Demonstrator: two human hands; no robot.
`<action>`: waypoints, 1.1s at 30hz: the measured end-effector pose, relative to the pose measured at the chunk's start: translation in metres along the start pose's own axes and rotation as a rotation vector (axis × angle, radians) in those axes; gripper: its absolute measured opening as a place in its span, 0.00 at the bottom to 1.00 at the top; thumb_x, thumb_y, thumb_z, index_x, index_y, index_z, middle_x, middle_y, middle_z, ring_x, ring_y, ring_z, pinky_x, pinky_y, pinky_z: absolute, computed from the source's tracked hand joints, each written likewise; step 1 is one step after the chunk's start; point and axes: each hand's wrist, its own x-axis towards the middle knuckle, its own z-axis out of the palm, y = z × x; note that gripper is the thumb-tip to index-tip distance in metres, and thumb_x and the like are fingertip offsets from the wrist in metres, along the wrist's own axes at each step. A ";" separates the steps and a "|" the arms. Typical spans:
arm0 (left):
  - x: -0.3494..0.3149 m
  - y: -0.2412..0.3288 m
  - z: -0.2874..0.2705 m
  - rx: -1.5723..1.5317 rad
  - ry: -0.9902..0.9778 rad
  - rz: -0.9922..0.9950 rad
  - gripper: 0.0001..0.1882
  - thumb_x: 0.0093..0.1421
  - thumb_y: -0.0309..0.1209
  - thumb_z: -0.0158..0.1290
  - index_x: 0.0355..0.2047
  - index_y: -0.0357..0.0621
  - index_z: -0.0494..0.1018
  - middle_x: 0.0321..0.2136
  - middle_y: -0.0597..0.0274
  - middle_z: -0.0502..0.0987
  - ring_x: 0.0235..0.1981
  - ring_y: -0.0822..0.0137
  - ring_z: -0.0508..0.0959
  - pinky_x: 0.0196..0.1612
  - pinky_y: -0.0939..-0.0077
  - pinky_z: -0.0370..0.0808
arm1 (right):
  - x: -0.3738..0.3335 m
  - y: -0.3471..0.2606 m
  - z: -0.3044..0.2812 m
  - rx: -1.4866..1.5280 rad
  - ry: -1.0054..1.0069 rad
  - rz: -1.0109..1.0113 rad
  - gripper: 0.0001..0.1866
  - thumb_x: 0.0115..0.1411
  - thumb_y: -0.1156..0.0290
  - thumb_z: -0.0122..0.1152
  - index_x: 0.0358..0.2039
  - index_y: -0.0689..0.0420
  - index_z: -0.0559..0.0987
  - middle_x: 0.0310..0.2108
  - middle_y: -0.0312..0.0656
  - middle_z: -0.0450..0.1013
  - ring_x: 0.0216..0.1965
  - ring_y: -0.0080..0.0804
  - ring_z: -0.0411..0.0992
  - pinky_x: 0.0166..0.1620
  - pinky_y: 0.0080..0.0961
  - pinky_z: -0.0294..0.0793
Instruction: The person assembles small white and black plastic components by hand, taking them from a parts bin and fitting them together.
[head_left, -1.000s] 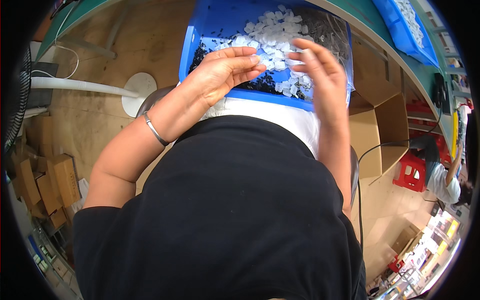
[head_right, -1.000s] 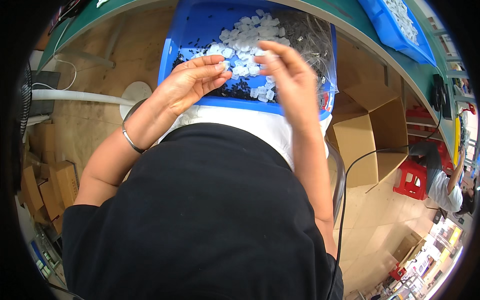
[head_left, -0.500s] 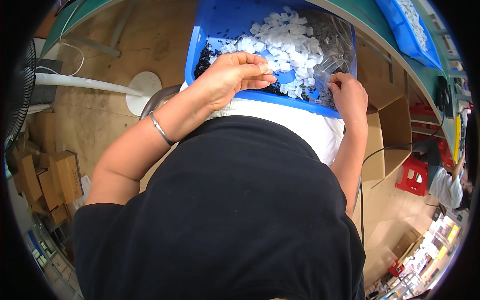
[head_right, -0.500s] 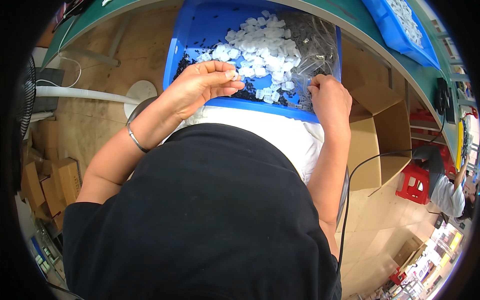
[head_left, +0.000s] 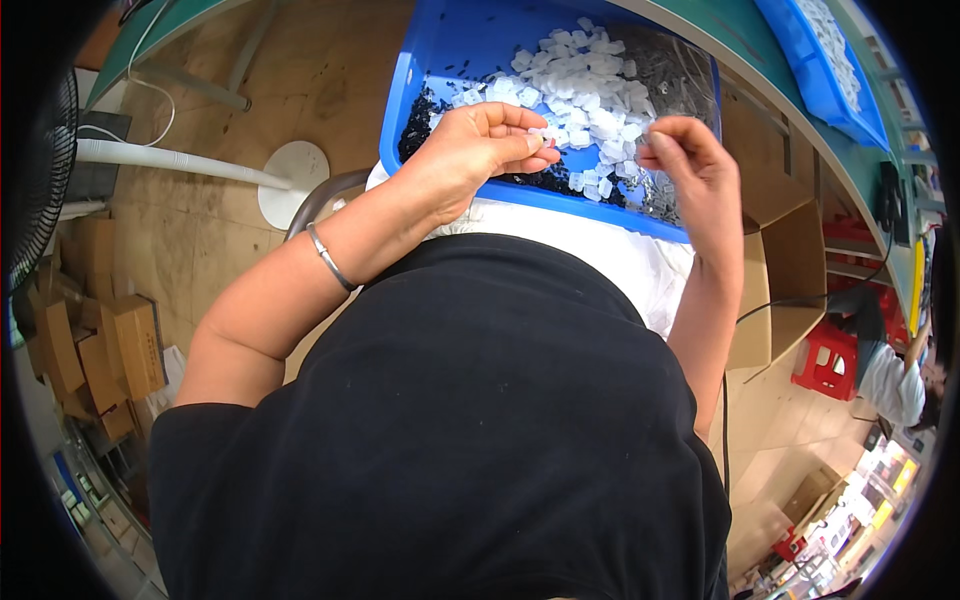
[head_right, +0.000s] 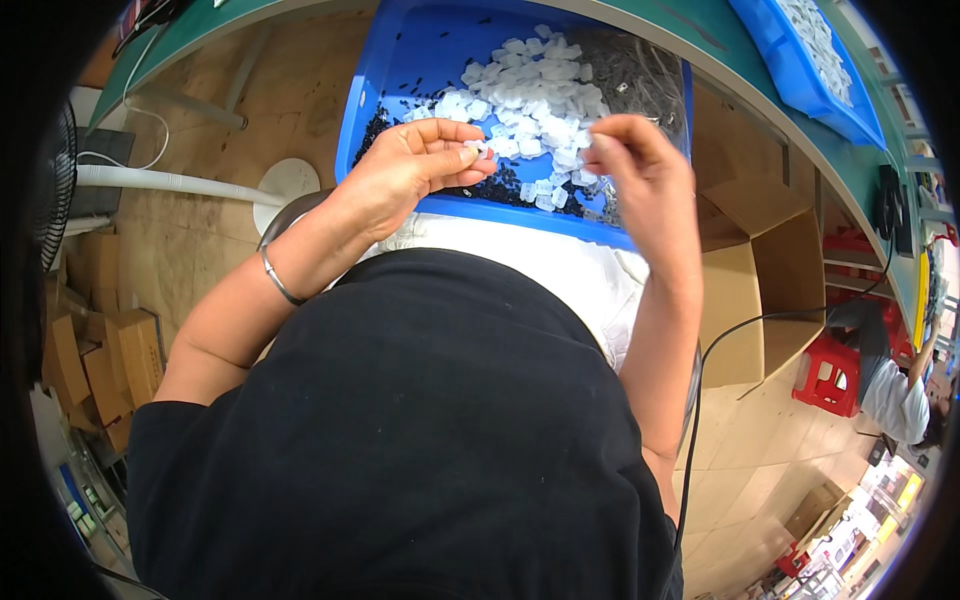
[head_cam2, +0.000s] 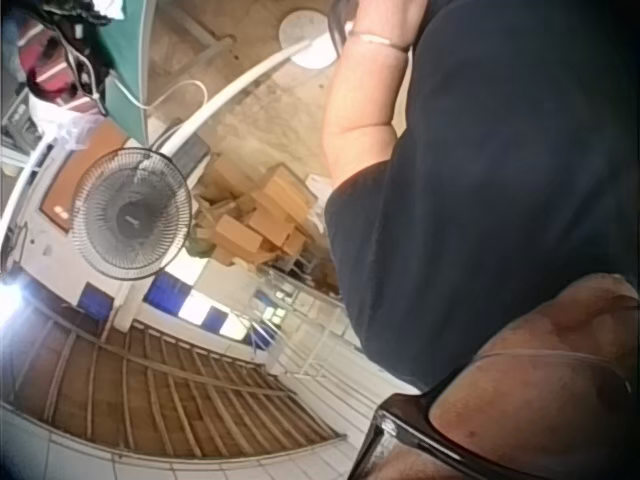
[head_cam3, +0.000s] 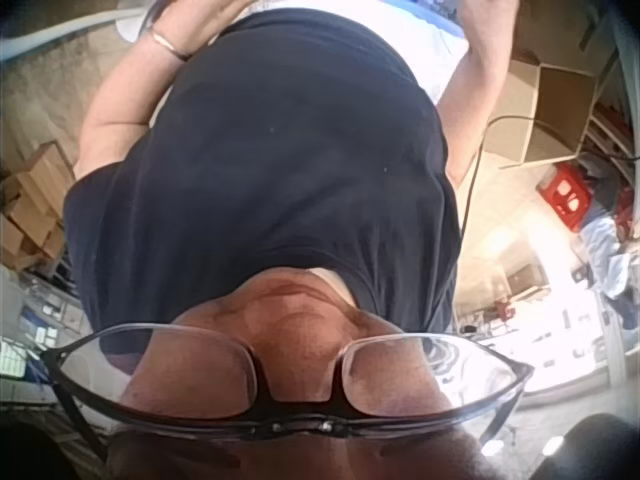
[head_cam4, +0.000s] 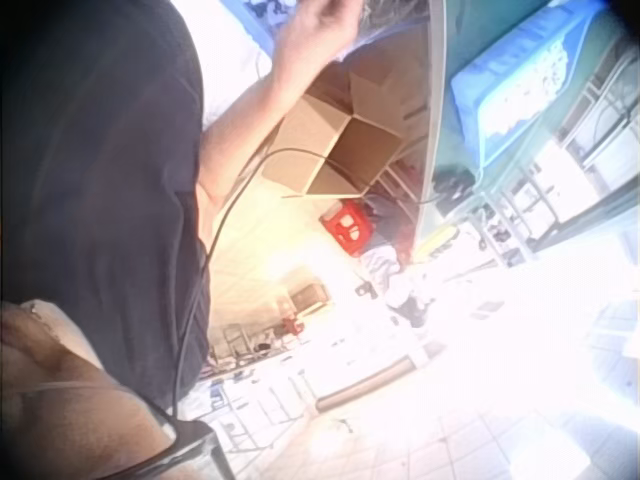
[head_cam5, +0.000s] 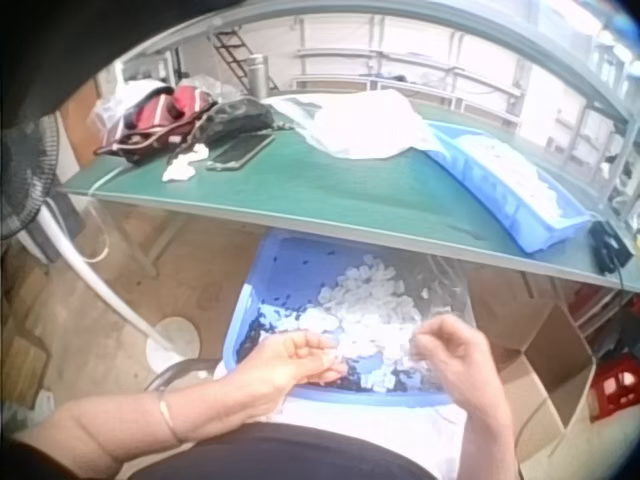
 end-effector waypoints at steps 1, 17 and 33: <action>0.000 0.000 0.000 0.001 0.001 0.000 0.11 0.61 0.25 0.54 0.43 0.33 0.71 0.35 0.55 0.79 0.36 0.68 0.80 0.44 0.77 0.77 | -0.001 -0.007 0.014 0.084 -0.052 0.017 0.05 0.64 0.76 0.53 0.37 0.63 0.76 0.32 0.36 0.74 0.33 0.22 0.75 0.39 0.19 0.76; -0.007 0.001 0.008 0.246 -0.022 0.074 0.13 0.60 0.25 0.53 0.45 0.31 0.72 0.35 0.56 0.78 0.35 0.70 0.79 0.39 0.78 0.76 | -0.009 0.000 0.058 0.109 -0.228 0.192 0.07 0.61 0.81 0.55 0.40 0.64 0.71 0.31 0.38 0.73 0.32 0.20 0.74 0.36 0.17 0.76; -0.013 -0.004 0.008 0.488 -0.098 0.182 0.17 0.64 0.24 0.50 0.52 0.31 0.69 0.39 0.54 0.79 0.41 0.70 0.79 0.46 0.78 0.76 | -0.010 -0.001 0.061 0.020 -0.207 0.233 0.08 0.58 0.80 0.60 0.39 0.66 0.73 0.29 0.40 0.75 0.29 0.21 0.75 0.34 0.18 0.77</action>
